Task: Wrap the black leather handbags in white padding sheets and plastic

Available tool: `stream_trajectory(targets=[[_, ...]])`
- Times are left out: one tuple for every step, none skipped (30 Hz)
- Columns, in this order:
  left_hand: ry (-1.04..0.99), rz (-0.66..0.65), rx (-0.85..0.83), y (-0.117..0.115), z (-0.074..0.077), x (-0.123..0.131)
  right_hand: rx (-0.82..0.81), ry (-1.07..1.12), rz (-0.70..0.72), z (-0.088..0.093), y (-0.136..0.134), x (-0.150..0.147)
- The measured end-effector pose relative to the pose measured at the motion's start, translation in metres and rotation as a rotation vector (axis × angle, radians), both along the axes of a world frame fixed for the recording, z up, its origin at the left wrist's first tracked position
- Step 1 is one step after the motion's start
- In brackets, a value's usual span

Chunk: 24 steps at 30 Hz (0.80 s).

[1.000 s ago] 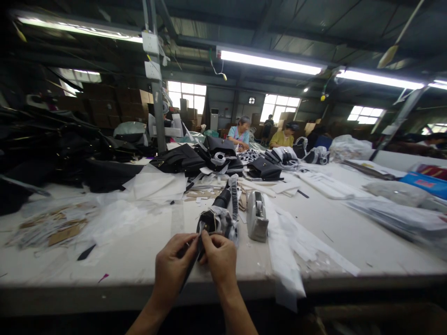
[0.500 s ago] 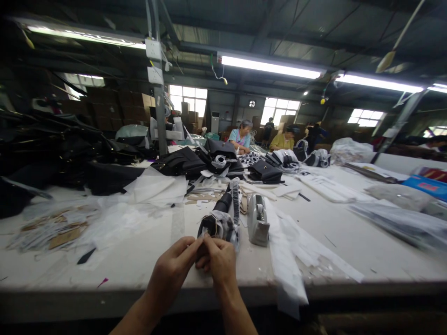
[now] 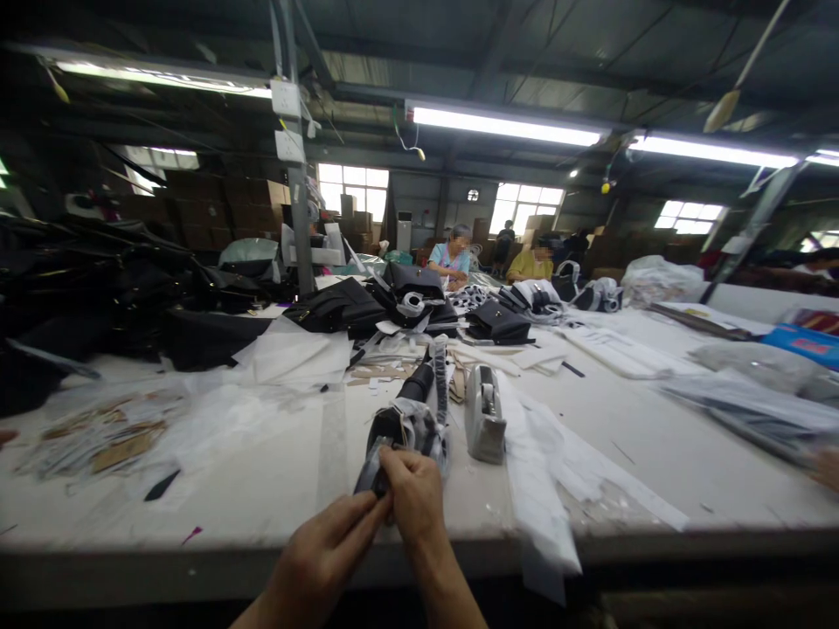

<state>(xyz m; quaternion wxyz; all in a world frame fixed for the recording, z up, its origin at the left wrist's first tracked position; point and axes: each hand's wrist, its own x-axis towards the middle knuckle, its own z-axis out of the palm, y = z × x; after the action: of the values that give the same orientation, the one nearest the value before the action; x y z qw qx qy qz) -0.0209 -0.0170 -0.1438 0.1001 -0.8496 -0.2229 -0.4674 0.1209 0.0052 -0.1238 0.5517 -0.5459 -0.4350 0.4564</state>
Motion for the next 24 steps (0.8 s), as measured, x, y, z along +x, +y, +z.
stream_trajectory(targets=[[-0.032,-0.048,-0.042,-0.004,0.001,-0.003,0.01,-0.02,-0.004,0.0,0.0,0.0],[-0.097,-0.067,-0.114,-0.007,0.003,-0.007,0.016,-0.046,0.001,0.0,0.0,0.0],[-0.188,-0.047,-0.223,-0.008,0.007,-0.011,0.019,-0.071,0.013,-0.001,-0.001,0.001],[-0.295,0.001,-0.366,-0.007,0.011,-0.014,0.017,-0.088,0.026,-0.001,-0.001,0.001],[-0.411,0.057,-0.553,-0.003,0.015,-0.016,0.011,-0.1,0.039,-0.001,-0.001,0.001],[-0.507,0.084,-0.768,0.002,0.019,-0.017,0.009,-0.108,0.046,-0.002,-0.002,0.002],[-0.575,0.056,-0.982,0.008,0.022,-0.016,0.014,-0.117,0.041,-0.002,-0.002,0.002],[-0.611,0.001,-1.151,0.014,0.023,-0.014,0.025,-0.13,0.036,-0.002,-0.002,0.002],[-0.626,-0.063,-1.275,0.019,0.024,-0.011,0.045,-0.146,0.032,-0.001,-0.002,0.002],[-0.63,-0.114,-1.35,0.023,0.023,-0.008,0.075,-0.172,0.031,-0.001,-0.002,0.002],[-0.629,-0.143,-1.387,0.025,0.021,-0.004,0.109,-0.213,0.03,0.0,-0.003,0.002],[-0.628,-0.159,-1.411,0.026,0.02,0.0,0.146,-0.268,0.026,0.002,-0.003,0.002],[-0.639,-0.179,-1.446,0.026,0.018,0.003,0.174,-0.332,0.022,0.004,-0.004,0.002],[-0.654,-0.2,-1.484,0.024,0.016,0.005,0.193,-0.396,0.018,0.006,-0.005,0.002],[-0.671,-0.218,-1.519,0.022,0.015,0.006,0.207,-0.454,0.017,0.008,-0.007,0.003],[-0.689,-0.232,-1.549,0.021,0.013,0.007,0.223,-0.501,0.025,0.011,-0.011,0.005],[-0.711,-0.235,-1.572,0.019,0.012,0.007,0.243,-0.535,0.034,0.013,-0.015,0.01],[-0.738,-0.223,-1.586,0.019,0.01,0.008,0.27,-0.564,0.032,0.015,-0.02,0.018],[-0.768,-0.195,-1.589,0.018,0.008,0.008,0.299,-0.589,0.003,0.017,-0.025,0.028],[-0.802,-0.161,-1.59,0.018,0.006,0.009,0.32,-0.609,-0.059,0.018,-0.029,0.042],[-0.841,-0.128,-1.59,0.019,0.004,0.011,0.329,-0.622,-0.154,0.018,-0.031,0.059],[-0.882,-0.1,-1.589,0.019,0.002,0.013,0.317,-0.626,-0.269,0.018,-0.031,0.078],[-0.917,-0.081,-1.583,0.019,0.0,0.015,0.283,-0.619,-0.374,0.017,-0.028,0.099],[-0.941,-0.069,-1.576,0.019,-0.003,0.017,0.255,-0.62,-0.438,0.016,-0.022,0.119]])
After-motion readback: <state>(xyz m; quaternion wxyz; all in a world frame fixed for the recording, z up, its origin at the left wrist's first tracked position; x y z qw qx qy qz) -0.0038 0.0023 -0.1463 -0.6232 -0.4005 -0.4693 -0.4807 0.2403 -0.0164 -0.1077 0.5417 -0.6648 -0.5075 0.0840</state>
